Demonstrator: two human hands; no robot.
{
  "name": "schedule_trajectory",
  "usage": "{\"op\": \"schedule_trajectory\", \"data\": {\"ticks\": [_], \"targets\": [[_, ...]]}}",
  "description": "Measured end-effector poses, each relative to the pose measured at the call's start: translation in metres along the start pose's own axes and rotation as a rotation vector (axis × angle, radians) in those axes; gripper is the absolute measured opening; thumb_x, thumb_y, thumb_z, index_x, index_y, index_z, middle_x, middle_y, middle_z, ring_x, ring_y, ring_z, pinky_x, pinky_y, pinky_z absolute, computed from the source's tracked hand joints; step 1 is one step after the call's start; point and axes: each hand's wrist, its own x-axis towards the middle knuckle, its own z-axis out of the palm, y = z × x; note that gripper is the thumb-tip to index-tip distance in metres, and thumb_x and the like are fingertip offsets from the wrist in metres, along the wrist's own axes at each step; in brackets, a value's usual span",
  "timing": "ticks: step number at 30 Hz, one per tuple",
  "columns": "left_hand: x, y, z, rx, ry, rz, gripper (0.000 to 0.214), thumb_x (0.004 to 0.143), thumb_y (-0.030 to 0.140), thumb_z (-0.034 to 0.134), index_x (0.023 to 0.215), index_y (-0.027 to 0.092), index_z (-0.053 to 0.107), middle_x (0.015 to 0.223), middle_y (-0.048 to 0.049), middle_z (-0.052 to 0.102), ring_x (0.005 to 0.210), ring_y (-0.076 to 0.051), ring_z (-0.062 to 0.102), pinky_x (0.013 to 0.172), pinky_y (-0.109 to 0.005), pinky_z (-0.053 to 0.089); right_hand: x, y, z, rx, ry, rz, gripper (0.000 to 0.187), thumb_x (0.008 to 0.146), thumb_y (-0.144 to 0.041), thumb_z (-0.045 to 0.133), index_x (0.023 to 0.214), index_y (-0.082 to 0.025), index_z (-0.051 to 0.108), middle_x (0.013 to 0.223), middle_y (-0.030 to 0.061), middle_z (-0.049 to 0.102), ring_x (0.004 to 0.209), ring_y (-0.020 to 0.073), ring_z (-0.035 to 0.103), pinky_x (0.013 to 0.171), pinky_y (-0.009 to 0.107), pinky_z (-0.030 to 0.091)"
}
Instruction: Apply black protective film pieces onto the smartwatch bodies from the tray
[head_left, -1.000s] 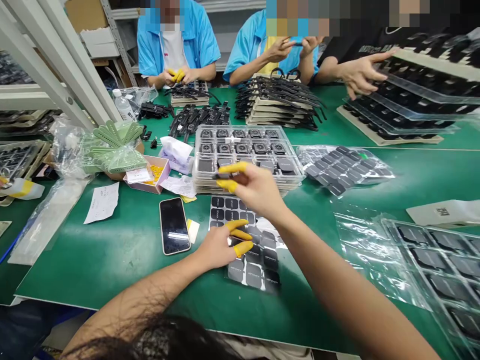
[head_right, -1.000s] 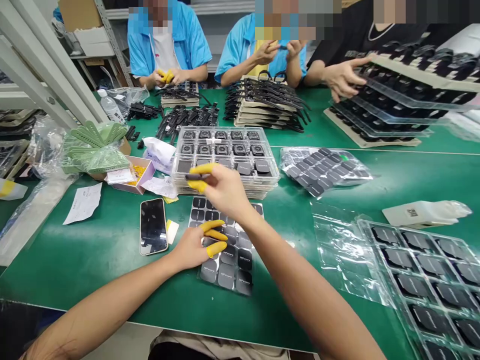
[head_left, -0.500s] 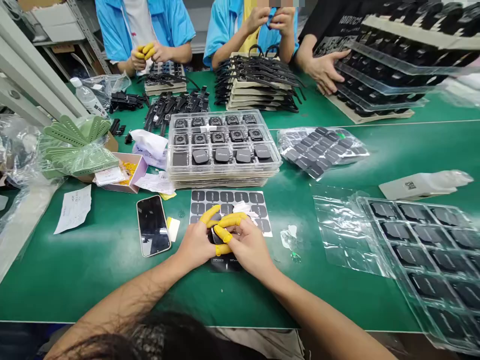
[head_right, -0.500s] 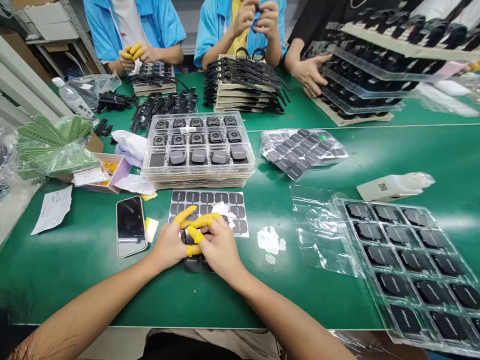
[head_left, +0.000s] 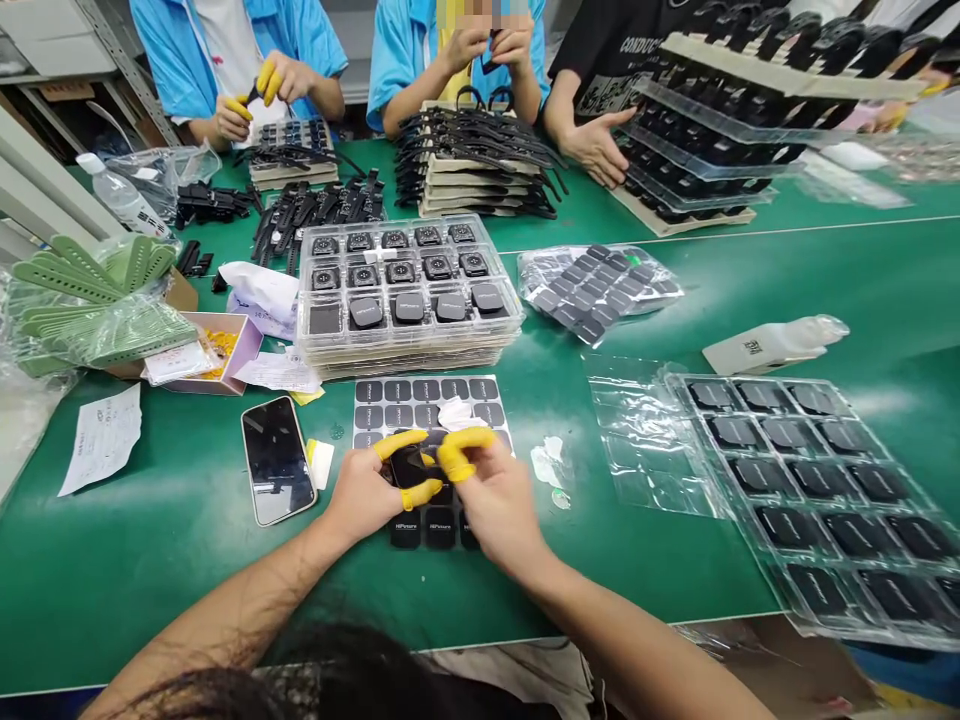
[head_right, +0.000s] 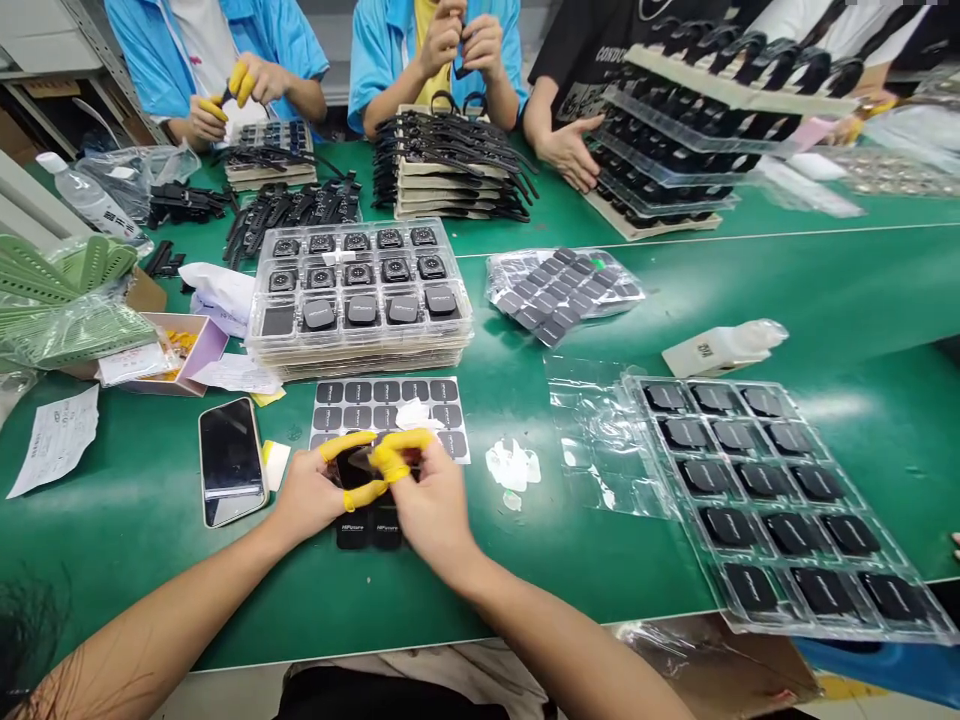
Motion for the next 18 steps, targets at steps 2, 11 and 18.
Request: {"op": "schedule_trajectory", "data": {"ticks": [2, 11, 18], "targets": [[0.001, 0.001, -0.001, -0.067, -0.056, -0.014, 0.062, 0.071, 0.035, 0.094, 0.128, 0.016, 0.082, 0.100, -0.0081, 0.090, 0.089, -0.026, 0.086, 0.089, -0.038, 0.072, 0.015, -0.006, -0.038, -0.002, 0.081, 0.019, 0.033, 0.089, -0.055, 0.085, 0.099, -0.025, 0.074, 0.092, 0.0046, 0.076, 0.077, 0.0195, 0.068, 0.068, 0.034, 0.057], [0.001, 0.002, -0.003, -0.115, -0.164, -0.047, 0.066, 0.069, 0.034, 0.094, 0.132, 0.019, 0.081, 0.094, -0.0066, 0.089, 0.079, -0.025, 0.084, 0.080, -0.039, 0.073, 0.065, 0.003, -0.126, -1.010, -0.065, -0.455, 0.027, 0.102, -0.046, 0.070, 0.111, -0.025, 0.084, 0.112, 0.0158, 0.078, 0.099, 0.0336, 0.071, 0.081, 0.050, 0.058], [0.004, -0.001, 0.000, -0.147, -0.124, -0.056, 0.064, 0.067, 0.036, 0.097, 0.126, 0.019, 0.083, 0.089, -0.0055, 0.088, 0.075, -0.023, 0.082, 0.077, -0.036, 0.070, 0.121, 0.011, -0.069, -0.830, -0.573, -0.588, 0.011, 0.100, -0.028, 0.075, 0.100, -0.027, 0.086, 0.095, 0.0079, 0.081, 0.090, 0.0265, 0.070, 0.083, 0.045, 0.060]]}}
